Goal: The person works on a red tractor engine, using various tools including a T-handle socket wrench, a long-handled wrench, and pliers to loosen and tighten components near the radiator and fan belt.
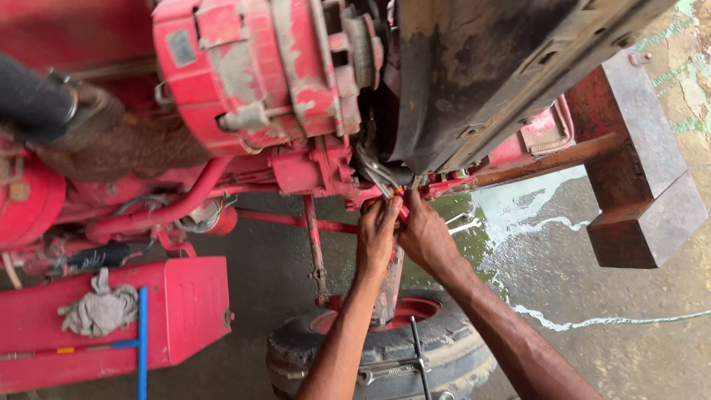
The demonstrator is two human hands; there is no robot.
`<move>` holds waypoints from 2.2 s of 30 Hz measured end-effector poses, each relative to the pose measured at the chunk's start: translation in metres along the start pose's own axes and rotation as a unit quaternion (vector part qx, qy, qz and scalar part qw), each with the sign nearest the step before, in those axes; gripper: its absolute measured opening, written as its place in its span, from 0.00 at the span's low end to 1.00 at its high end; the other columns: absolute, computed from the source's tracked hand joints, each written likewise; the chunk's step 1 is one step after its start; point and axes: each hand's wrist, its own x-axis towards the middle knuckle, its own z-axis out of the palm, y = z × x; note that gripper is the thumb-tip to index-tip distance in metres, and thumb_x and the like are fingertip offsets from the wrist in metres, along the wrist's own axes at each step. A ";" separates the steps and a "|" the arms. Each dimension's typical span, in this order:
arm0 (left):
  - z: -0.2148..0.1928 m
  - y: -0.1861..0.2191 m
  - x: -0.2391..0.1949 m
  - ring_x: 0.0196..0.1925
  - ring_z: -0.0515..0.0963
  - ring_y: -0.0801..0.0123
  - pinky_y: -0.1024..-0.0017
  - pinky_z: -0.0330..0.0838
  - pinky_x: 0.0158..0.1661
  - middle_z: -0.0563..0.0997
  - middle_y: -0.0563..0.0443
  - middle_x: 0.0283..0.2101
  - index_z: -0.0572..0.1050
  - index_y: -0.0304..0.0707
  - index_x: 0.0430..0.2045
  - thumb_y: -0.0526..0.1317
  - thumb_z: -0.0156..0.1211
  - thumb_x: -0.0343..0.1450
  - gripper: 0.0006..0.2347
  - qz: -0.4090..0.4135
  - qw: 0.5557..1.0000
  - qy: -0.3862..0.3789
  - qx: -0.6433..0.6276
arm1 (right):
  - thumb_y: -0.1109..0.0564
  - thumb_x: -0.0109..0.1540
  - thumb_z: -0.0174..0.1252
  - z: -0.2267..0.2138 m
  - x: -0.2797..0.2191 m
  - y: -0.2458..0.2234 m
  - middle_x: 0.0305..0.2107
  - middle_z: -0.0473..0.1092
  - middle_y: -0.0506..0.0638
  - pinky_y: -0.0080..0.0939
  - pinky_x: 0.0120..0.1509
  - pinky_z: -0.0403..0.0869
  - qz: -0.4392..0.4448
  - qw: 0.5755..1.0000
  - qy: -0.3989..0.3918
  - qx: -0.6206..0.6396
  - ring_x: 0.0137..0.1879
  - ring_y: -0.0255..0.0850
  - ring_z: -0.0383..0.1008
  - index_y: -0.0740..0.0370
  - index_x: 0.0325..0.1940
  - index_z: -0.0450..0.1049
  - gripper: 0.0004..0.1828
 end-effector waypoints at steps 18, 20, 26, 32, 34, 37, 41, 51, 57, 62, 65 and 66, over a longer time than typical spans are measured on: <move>-0.059 -0.016 -0.124 0.46 0.79 0.73 0.72 0.72 0.47 0.78 0.52 0.50 0.69 0.33 0.55 0.48 0.61 0.71 0.22 -0.138 0.982 0.035 -0.120 | 0.53 0.65 0.52 0.034 -0.107 -0.036 0.26 0.74 0.58 0.44 0.32 0.73 0.158 0.955 -0.207 0.142 0.27 0.41 0.72 0.67 0.61 0.67 0.22; -0.090 -0.018 -0.153 0.45 0.77 0.72 0.70 0.71 0.48 0.78 0.45 0.43 0.73 0.29 0.52 0.48 0.58 0.76 0.19 -0.112 0.971 0.058 -0.202 | 0.53 0.64 0.55 0.056 -0.122 -0.063 0.29 0.74 0.57 0.48 0.33 0.72 0.180 0.937 -0.281 0.103 0.28 0.45 0.71 0.58 0.70 0.56 0.31; -0.235 0.001 -0.212 0.44 0.74 0.69 0.68 0.70 0.44 0.78 0.50 0.42 0.78 0.31 0.48 0.47 0.51 0.78 0.16 -0.093 0.950 0.287 -0.078 | 0.62 0.54 0.59 0.144 -0.139 -0.176 0.47 0.74 0.59 0.50 0.50 0.75 -0.055 0.925 -0.372 0.053 0.44 0.53 0.77 0.50 0.75 0.56 0.44; -0.354 0.021 -0.230 0.60 0.76 0.67 0.68 0.72 0.55 0.76 0.51 0.60 0.71 0.33 0.59 0.46 0.51 0.77 0.19 0.031 0.905 0.419 -0.059 | 0.60 0.55 0.62 0.261 -0.108 -0.283 0.55 0.67 0.61 0.57 0.56 0.74 -0.370 0.892 -0.259 -0.028 0.59 0.62 0.72 0.55 0.72 0.59 0.40; -0.378 0.015 -0.235 0.60 0.76 0.66 0.68 0.72 0.56 0.76 0.50 0.60 0.70 0.32 0.59 0.44 0.52 0.78 0.18 0.049 0.902 0.428 -0.018 | 0.62 0.53 0.60 0.301 -0.096 -0.306 0.58 0.67 0.58 0.57 0.55 0.74 -0.387 0.876 -0.282 -0.057 0.57 0.60 0.73 0.50 0.71 0.61 0.40; -0.408 0.000 -0.243 0.61 0.76 0.60 0.66 0.72 0.56 0.75 0.44 0.62 0.73 0.30 0.57 0.39 0.54 0.80 0.14 0.061 0.883 0.446 0.133 | 0.57 0.50 0.63 0.378 -0.089 -0.331 0.54 0.66 0.62 0.58 0.57 0.72 -0.448 0.871 -0.189 -0.070 0.56 0.61 0.71 0.59 0.71 0.61 0.44; -0.439 -0.021 -0.240 0.60 0.77 0.56 0.61 0.77 0.52 0.73 0.39 0.60 0.68 0.28 0.61 0.40 0.57 0.76 0.19 0.027 0.889 0.427 0.163 | 0.52 0.61 0.58 0.423 -0.079 -0.328 0.51 0.69 0.57 0.61 0.63 0.68 -0.487 0.850 -0.114 -0.167 0.58 0.54 0.69 0.61 0.70 0.64 0.33; -0.487 -0.107 -0.232 0.58 0.76 0.44 0.57 0.78 0.49 0.70 0.29 0.60 0.70 0.27 0.59 0.37 0.59 0.74 0.18 0.086 0.843 0.420 0.324 | 0.54 0.57 0.64 0.290 -0.103 -0.287 0.60 0.64 0.67 0.62 0.68 0.64 -0.382 0.915 -0.124 0.043 0.68 0.63 0.63 0.65 0.66 0.64 0.34; -0.416 -0.107 -0.205 0.58 0.77 0.51 0.60 0.74 0.61 0.75 0.34 0.58 0.70 0.25 0.56 0.30 0.51 0.77 0.13 0.253 0.823 0.397 0.317 | 0.62 0.60 0.59 0.195 -0.121 -0.129 0.47 0.75 0.53 0.43 0.53 0.78 -0.011 0.979 -0.090 0.183 0.49 0.43 0.79 0.58 0.62 0.70 0.25; -0.236 0.001 -0.176 0.60 0.78 0.53 0.63 0.73 0.57 0.78 0.39 0.56 0.74 0.32 0.52 0.28 0.53 0.73 0.13 0.150 0.955 0.142 0.215 | 0.63 0.63 0.55 0.114 -0.125 -0.001 0.48 0.78 0.53 0.41 0.56 0.78 0.074 0.968 0.008 0.240 0.53 0.40 0.79 0.62 0.61 0.69 0.21; -0.170 0.055 -0.118 0.63 0.76 0.49 0.58 0.66 0.62 0.77 0.40 0.61 0.73 0.32 0.58 0.31 0.52 0.74 0.16 0.275 0.899 -0.013 0.341 | 0.58 0.66 0.55 0.078 -0.116 0.021 0.49 0.79 0.55 0.43 0.57 0.77 0.184 0.969 0.019 0.165 0.52 0.44 0.81 0.61 0.61 0.72 0.18; -0.149 0.065 -0.092 0.65 0.74 0.47 0.56 0.64 0.63 0.75 0.38 0.63 0.71 0.31 0.60 0.32 0.51 0.76 0.16 0.317 0.868 -0.049 0.378 | 0.57 0.66 0.54 0.067 -0.106 0.021 0.52 0.77 0.55 0.44 0.59 0.76 0.160 0.971 0.038 0.176 0.55 0.44 0.79 0.61 0.62 0.70 0.19</move>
